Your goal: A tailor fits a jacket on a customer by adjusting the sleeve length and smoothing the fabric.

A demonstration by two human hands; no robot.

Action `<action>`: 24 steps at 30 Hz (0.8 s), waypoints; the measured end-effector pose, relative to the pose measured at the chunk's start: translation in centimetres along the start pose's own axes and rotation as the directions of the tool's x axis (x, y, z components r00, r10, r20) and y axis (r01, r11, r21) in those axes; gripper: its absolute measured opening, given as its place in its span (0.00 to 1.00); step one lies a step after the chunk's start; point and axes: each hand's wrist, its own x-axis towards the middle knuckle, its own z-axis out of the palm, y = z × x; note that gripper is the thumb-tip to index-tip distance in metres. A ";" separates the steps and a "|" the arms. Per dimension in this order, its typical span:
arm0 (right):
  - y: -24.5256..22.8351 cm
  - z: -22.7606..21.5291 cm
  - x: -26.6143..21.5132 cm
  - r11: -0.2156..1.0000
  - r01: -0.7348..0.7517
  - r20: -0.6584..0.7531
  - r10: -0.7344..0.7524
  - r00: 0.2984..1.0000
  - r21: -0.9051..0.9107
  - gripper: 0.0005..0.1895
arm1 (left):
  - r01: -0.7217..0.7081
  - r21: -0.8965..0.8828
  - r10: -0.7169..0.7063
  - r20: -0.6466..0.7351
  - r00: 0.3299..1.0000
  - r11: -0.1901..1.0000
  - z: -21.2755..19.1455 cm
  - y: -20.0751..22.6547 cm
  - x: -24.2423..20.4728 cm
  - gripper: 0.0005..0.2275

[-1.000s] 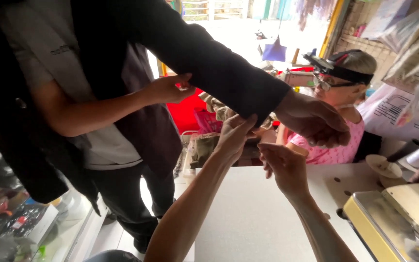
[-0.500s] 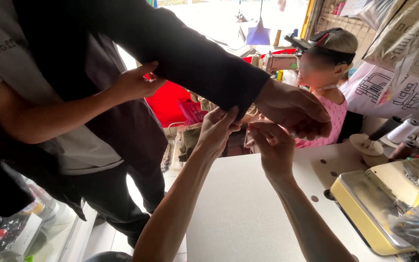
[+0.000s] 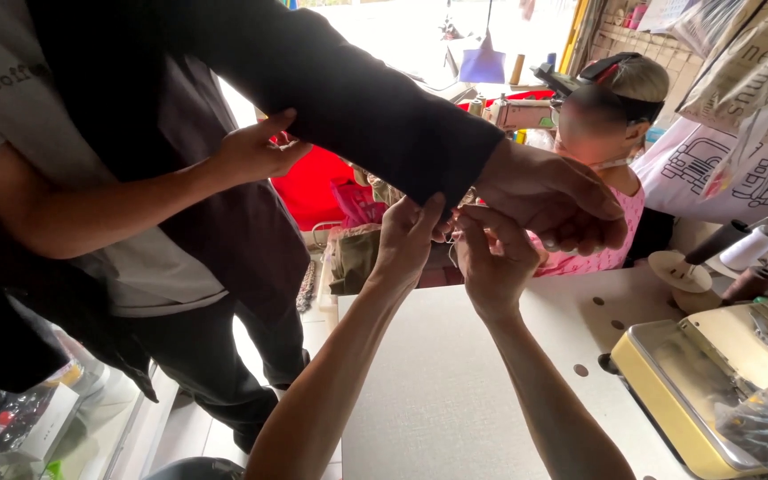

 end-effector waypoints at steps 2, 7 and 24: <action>0.4 -0.1 0.3 0.997 0.032 0.006 -0.032 0.999 -0.077 0.04 | -0.008 -0.002 0.008 0.000 1.000 1.000 0.2 0.3 0.0 0.10; 1.5 -0.3 0.2 0.951 0.152 0.001 -0.157 0.988 -0.268 0.05 | 0.002 -0.048 -0.001 0.013 1.000 0.999 0.0 0.7 0.2 0.09; 1.2 -0.4 2.0 0.787 0.404 0.096 -0.409 0.908 -0.466 0.04 | 0.175 -0.140 -0.175 0.014 0.984 0.974 0.9 2.8 0.6 0.08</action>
